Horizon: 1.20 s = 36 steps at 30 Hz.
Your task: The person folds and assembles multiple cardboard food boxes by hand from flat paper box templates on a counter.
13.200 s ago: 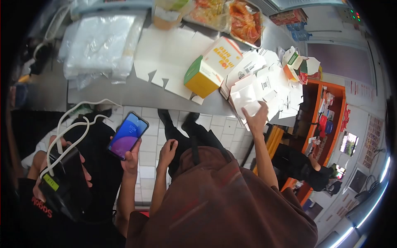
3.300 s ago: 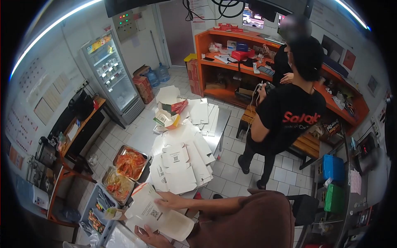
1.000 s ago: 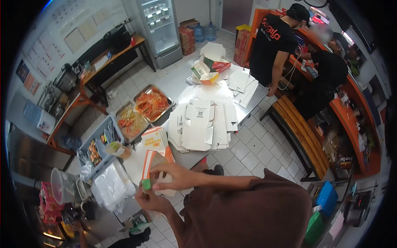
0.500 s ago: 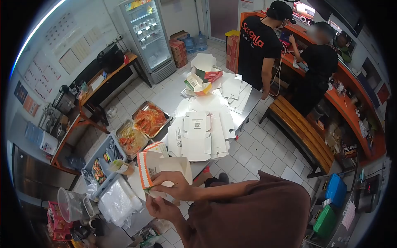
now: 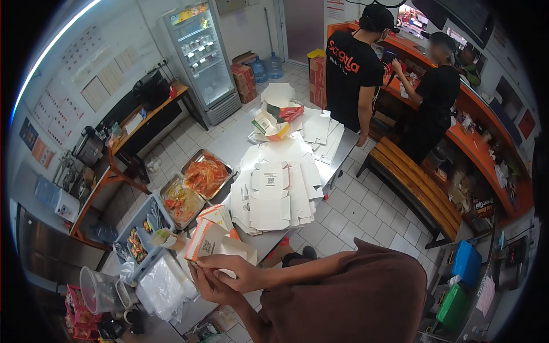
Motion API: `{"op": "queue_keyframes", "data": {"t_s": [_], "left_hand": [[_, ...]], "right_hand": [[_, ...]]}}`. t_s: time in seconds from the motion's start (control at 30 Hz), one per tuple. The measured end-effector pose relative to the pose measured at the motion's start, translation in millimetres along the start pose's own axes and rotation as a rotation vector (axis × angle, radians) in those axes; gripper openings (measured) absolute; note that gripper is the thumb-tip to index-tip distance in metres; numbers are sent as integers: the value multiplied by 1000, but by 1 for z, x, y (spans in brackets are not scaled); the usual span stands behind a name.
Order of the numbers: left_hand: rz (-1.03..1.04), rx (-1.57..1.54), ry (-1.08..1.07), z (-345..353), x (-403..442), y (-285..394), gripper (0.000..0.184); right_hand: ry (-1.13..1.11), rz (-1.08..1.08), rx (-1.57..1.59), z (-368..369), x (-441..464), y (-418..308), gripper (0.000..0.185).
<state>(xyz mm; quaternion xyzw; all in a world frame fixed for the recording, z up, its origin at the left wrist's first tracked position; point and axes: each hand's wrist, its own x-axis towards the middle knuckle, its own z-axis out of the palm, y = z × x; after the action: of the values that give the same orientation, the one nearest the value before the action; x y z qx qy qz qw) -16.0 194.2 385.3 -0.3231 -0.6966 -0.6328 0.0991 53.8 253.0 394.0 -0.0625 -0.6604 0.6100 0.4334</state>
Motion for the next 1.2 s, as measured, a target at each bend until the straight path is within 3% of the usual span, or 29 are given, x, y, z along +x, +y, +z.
{"op": "queue_keyframes", "data": {"t_s": [0.07, 0.2, 0.3, 0.4, 0.5, 0.53, 0.6, 0.67, 0.73, 0.77, 0.83, 0.93, 0.97, 1.0, 1.07, 1.17, 1.2], "left_hand": [[72, -117, 40, -2, -4, -10, 24], [132, -226, 6, -2, -7, -23, 22], [145, -78, -16, -8, -2, -11, 25], [-198, -356, 127, -11, 2, 2, 30], [-287, -531, -161, -43, 13, -39, 36], [-303, -541, -126, -44, 13, -37, 34], [-96, -363, -139, -59, 13, -52, 30], [358, 135, -186, -76, 19, -51, 36], [283, 79, -263, -75, 10, -48, 44], [242, 50, -301, -73, 4, -45, 53], [-411, -1041, -184, -53, -17, -24, 38], [-531, -911, -197, -58, -26, -21, 47], [-455, -765, -202, -60, -28, -21, 46], [-382, -619, -212, -61, -29, -22, 45], [-236, -328, -241, -61, -29, -25, 45], [-322, -92, -315, -57, -24, -21, 40], [-423, -169, -396, -58, -22, -27, 36]], "right_hand": [[-82, 118, 171, -2, 1, 4, 44], [-21, 144, 160, 9, -1, -12, 49], [-96, 175, 158, 8, -2, -8, 51], [-270, 120, 73, -1, 0, -8, 49], [-533, 96, -208, -21, 8, -18, 46], [-653, 124, -379, -35, 10, -18, 45], [-551, 53, -405, -52, -9, -12, 43], [-263, -64, -323, -48, -12, -19, 43], [-134, -145, -456, -36, 9, -47, 44], [-169, 1, -231, -29, 2, -41, 46], [-227, 297, 206, -17, -10, -26, 52], [-313, 310, 388, -29, -7, -30, 59], [-335, 339, 455, -30, -9, -33, 60], [-247, 174, 311, -24, -15, -14, 54], [-180, 427, 186, -31, -40, 26, 45], [13, 513, -50, -27, -38, 22, 36], [90, 493, -134, -25, -31, 15, 34]]}}
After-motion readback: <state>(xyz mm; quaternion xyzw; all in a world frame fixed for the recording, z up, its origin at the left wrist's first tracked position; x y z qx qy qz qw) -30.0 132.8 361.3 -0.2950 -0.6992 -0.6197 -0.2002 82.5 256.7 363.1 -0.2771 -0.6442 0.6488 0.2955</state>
